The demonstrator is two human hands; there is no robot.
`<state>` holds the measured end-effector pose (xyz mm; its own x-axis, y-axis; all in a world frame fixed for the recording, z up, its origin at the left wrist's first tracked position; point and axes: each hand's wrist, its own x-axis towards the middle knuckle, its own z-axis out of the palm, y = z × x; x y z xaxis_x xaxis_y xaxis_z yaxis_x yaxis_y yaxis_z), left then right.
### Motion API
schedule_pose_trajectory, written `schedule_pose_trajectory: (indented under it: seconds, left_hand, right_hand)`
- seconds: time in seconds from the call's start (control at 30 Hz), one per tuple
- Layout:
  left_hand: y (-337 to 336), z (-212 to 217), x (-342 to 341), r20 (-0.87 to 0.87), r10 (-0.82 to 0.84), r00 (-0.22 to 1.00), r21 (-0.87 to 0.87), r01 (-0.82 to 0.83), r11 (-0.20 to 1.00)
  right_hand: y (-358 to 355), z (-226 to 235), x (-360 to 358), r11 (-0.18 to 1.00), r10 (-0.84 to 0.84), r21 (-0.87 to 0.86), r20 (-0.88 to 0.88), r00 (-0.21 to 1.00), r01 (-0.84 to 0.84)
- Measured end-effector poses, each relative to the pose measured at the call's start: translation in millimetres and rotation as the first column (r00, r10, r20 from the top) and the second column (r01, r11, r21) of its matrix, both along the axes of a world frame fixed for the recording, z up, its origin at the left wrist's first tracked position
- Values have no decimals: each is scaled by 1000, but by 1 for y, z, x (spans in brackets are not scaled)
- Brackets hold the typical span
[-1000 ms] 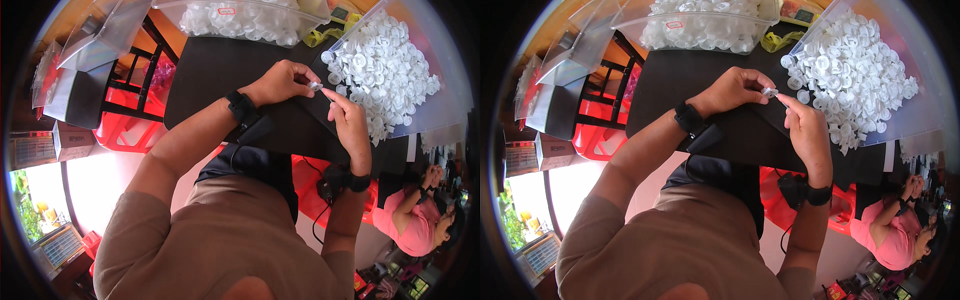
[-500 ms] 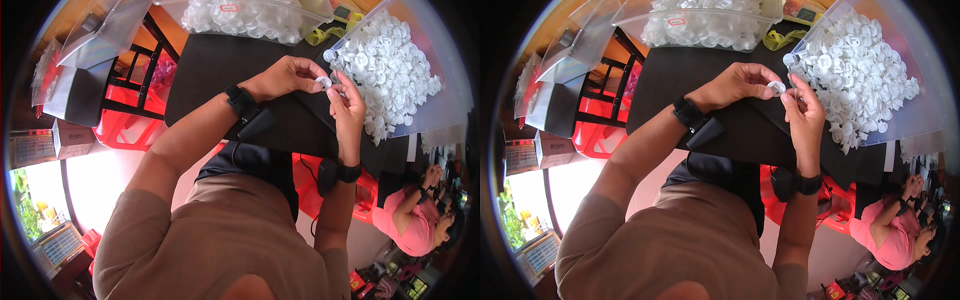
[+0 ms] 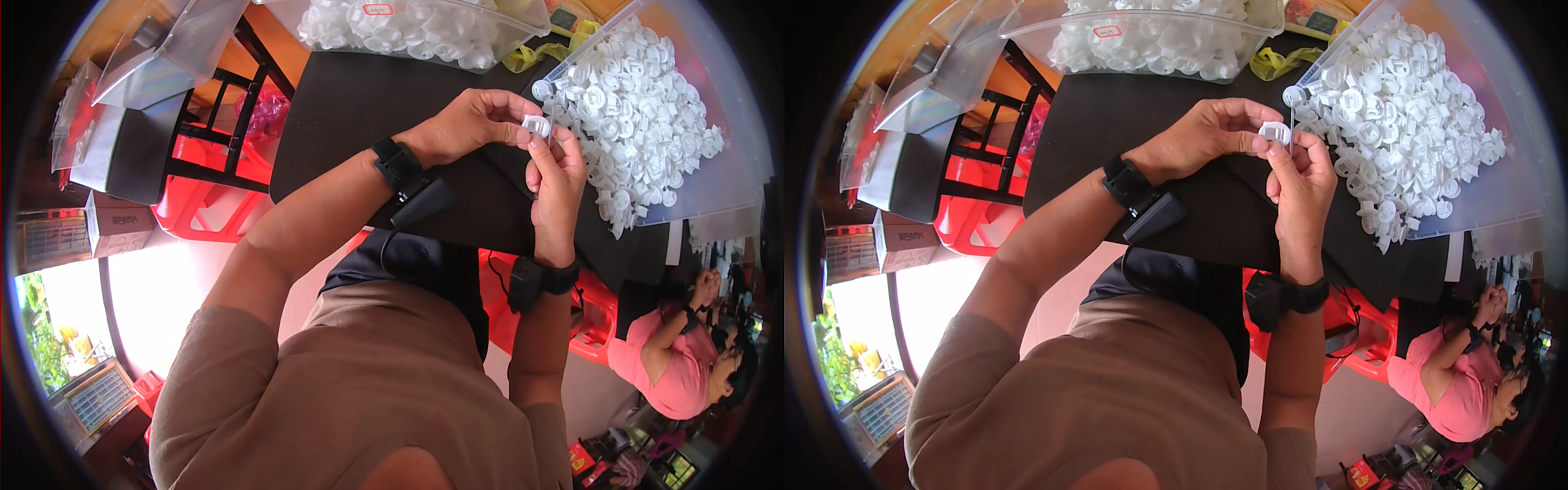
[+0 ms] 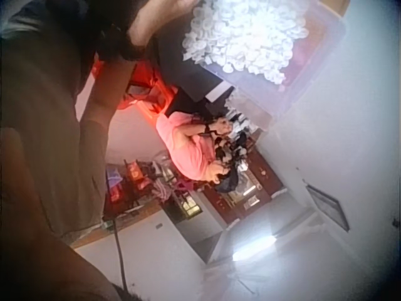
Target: Assembling small white plastic components by hand at a workstation.
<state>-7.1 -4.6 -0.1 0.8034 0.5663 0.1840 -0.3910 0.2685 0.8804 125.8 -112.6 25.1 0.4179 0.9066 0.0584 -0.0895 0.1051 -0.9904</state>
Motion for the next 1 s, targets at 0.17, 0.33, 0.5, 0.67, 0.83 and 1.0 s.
schedule_pose_trajectory:
  seconds: [0.17, 0.33, 0.5, 0.67, 0.83, 1.0]
  left_hand:
    - [4, -4, -1, -20, -4, 1000, -148, 1, 989]
    - [4, -1, -1, -15, -31, 999, -222, 27, 975]
    - [5, -5, -3, -1, -45, 999, -223, 44, 974]
    - [5, -5, -2, -2, -42, 999, -211, 41, 977]
    - [5, -3, -3, 7, -43, 999, -206, 44, 978]
    - [5, -4, -3, 0, -49, 999, -194, 48, 980]
  right_hand:
    - [-14, 12, -5, 994, -67, -63, 300, 952, 90]
    - [-34, 8, 0, 989, -73, -33, 722, 688, 141]
    - [-37, 8, -1, 991, -83, 7, 808, 583, 131]
    - [-38, 11, -2, 990, -94, 18, 826, 556, 140]
    - [-37, 10, -3, 989, -88, 6, 824, 560, 147]
    - [-36, 11, -4, 988, -102, 23, 841, 531, 153]
